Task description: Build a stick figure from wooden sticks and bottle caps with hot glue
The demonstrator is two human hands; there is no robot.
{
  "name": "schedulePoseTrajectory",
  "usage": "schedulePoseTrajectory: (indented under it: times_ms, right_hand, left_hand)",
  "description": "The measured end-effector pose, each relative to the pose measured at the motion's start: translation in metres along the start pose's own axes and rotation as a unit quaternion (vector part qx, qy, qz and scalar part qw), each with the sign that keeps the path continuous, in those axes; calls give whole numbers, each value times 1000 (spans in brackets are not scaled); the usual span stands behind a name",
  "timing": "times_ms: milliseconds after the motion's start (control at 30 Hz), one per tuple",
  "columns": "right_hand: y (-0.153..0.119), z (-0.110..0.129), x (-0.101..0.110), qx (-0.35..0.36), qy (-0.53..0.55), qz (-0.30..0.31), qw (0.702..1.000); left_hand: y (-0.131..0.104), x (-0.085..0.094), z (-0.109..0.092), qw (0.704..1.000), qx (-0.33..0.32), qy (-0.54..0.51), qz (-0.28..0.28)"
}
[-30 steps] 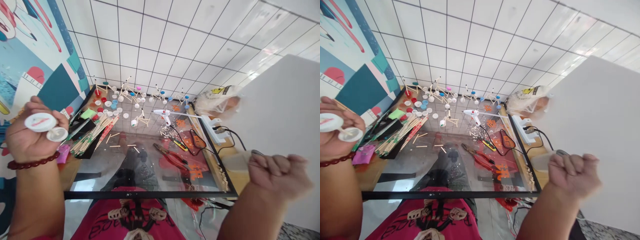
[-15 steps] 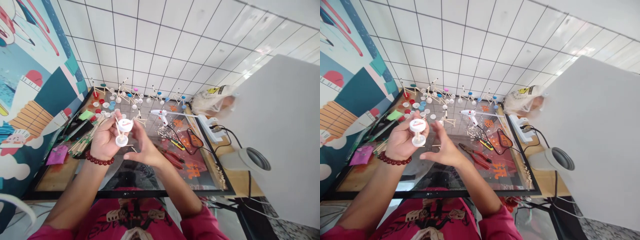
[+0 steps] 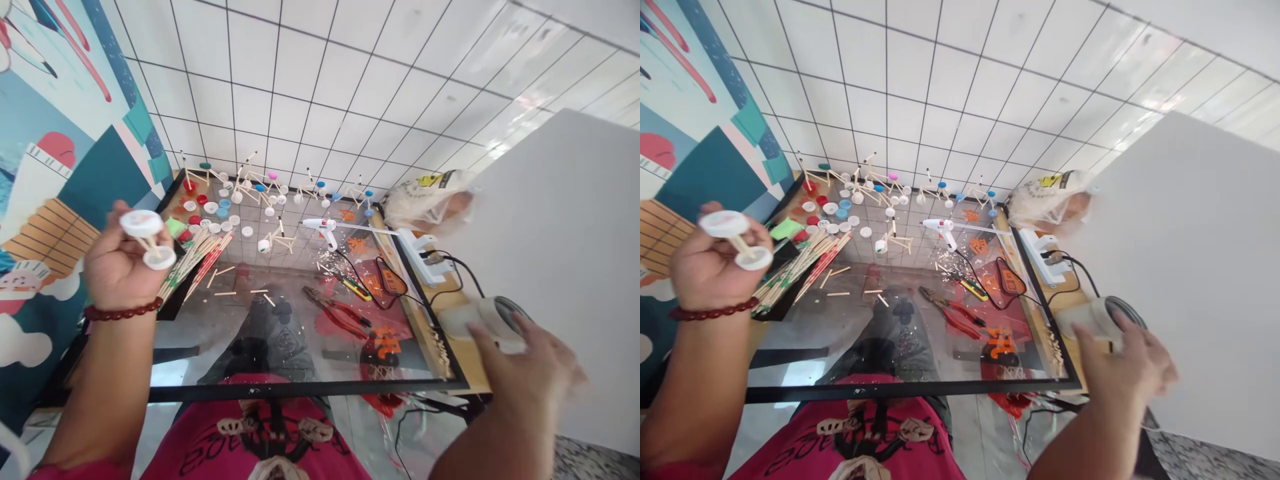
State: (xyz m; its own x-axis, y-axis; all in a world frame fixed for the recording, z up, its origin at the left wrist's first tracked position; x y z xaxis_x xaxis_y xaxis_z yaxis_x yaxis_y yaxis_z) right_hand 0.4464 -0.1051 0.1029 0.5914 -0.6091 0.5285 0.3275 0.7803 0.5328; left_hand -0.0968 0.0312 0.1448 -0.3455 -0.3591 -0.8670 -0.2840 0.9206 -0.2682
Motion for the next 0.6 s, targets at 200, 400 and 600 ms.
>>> schedulePoseTrajectory:
  times_ms: [200, 400, 600]
  right_hand:
    - [-5, 60, -65, -13, -64, -27, 997]
    - [-37, 170, -193, -39, 451, 407, 793]
    - [-30, 124, -144, -186, 466, 338, 796]
  left_hand:
    - [-16, 7, 75, 983, 170, 63, -14]
    - [-59, -22, 123, 948, 295, 113, 36]
    - [-35, -34, 61, 988, 120, 58, 74]
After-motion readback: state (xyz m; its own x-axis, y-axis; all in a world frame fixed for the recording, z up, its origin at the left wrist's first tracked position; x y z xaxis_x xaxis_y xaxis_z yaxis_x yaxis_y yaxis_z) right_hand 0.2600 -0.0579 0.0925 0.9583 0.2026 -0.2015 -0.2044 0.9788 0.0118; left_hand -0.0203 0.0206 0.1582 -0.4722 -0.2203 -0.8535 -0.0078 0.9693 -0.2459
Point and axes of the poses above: each hand's wrist, its own y-axis towards the middle knuckle, its own x-axis out of the back of the hand, z = x × y, the point moved 2 cm from there along y, towards the middle knuckle, and after that the axes turned 6 degrees about x, right-handed, at the moved point
